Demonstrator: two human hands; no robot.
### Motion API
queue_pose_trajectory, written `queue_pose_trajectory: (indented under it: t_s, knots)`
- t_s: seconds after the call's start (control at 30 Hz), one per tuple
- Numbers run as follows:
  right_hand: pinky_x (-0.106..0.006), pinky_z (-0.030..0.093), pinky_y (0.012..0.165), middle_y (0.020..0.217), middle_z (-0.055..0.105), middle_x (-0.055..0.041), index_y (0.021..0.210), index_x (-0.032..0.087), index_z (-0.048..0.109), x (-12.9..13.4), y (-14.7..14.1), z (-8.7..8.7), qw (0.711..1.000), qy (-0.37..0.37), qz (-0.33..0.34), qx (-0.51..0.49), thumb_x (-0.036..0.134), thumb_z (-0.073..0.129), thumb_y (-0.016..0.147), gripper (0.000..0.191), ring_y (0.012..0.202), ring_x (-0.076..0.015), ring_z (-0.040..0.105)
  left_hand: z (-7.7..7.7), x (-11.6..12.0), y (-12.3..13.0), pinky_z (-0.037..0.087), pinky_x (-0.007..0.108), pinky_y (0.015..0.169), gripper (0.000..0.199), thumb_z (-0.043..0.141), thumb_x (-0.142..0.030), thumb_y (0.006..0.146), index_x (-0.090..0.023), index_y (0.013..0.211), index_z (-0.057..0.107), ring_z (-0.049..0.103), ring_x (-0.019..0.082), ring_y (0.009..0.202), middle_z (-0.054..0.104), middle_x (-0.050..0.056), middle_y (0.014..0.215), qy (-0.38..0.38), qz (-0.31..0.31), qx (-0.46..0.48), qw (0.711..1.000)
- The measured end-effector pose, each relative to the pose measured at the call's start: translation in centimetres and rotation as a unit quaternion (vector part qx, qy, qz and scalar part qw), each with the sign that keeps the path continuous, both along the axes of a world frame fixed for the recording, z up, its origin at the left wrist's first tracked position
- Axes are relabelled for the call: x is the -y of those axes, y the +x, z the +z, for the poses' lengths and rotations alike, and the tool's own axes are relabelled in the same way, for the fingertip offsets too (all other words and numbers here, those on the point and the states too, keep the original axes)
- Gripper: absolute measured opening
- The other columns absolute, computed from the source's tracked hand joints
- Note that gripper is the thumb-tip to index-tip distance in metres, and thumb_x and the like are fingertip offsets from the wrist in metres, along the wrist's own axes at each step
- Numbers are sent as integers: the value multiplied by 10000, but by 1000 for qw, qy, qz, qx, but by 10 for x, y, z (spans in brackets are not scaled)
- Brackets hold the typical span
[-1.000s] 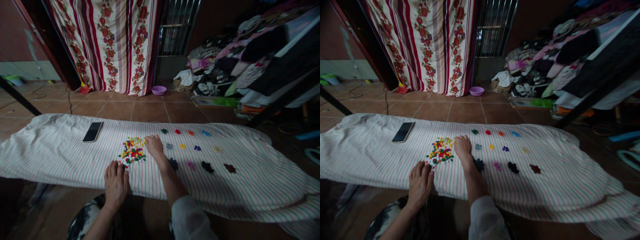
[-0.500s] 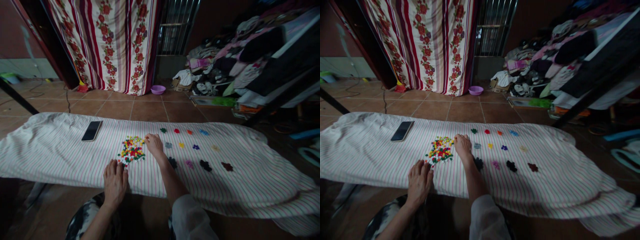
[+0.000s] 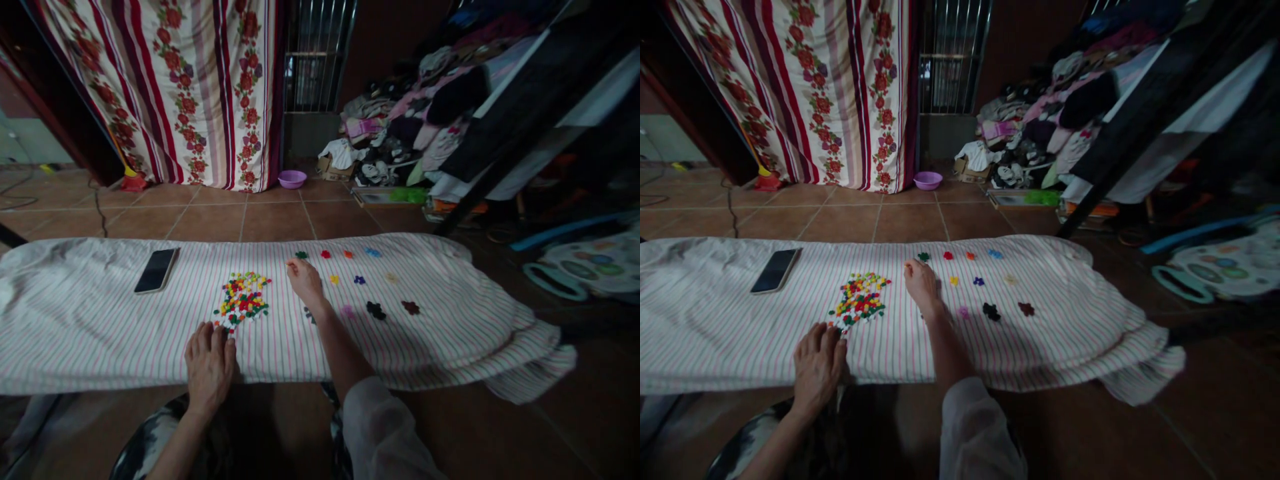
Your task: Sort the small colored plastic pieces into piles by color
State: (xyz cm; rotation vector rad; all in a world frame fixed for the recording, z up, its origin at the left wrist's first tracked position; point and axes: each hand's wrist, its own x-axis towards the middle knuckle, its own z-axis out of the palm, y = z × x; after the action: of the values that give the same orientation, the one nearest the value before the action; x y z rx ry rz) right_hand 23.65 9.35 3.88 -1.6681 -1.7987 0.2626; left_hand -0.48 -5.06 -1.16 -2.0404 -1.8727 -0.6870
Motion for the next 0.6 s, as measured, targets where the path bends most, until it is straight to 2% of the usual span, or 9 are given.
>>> queue_pose_trajectory:
  t_s: [0.27,0.4,0.6]
  knots:
    - [-268,473,827,974,725,-23,951,254,720,8,64,-3,993,37,-100,-49,185,511,861,238,902,-172,657,1,1,1,392,477,985,400,342,-349,936,-111,1113,610,486,307,1185,565,188,1223,-21,16,-11,1000]
    - [-284,477,842,964,735,-29,930,240,732,13,90,-3,990,48,-124,-53,173,509,841,250,894,-178,653,3,1,2,390,477,984,394,350,-346,926,-112,1111,607,486,303,1185,562,190,1227,-27,20,-8,999]
    - [-275,463,854,992,733,-53,925,215,738,24,115,-6,989,-3,-151,0,128,484,837,283,919,-181,649,4,1,3,390,470,972,405,326,-354,933,-112,1102,603,490,300,1170,563,192,1211,-21,24,-10,999]
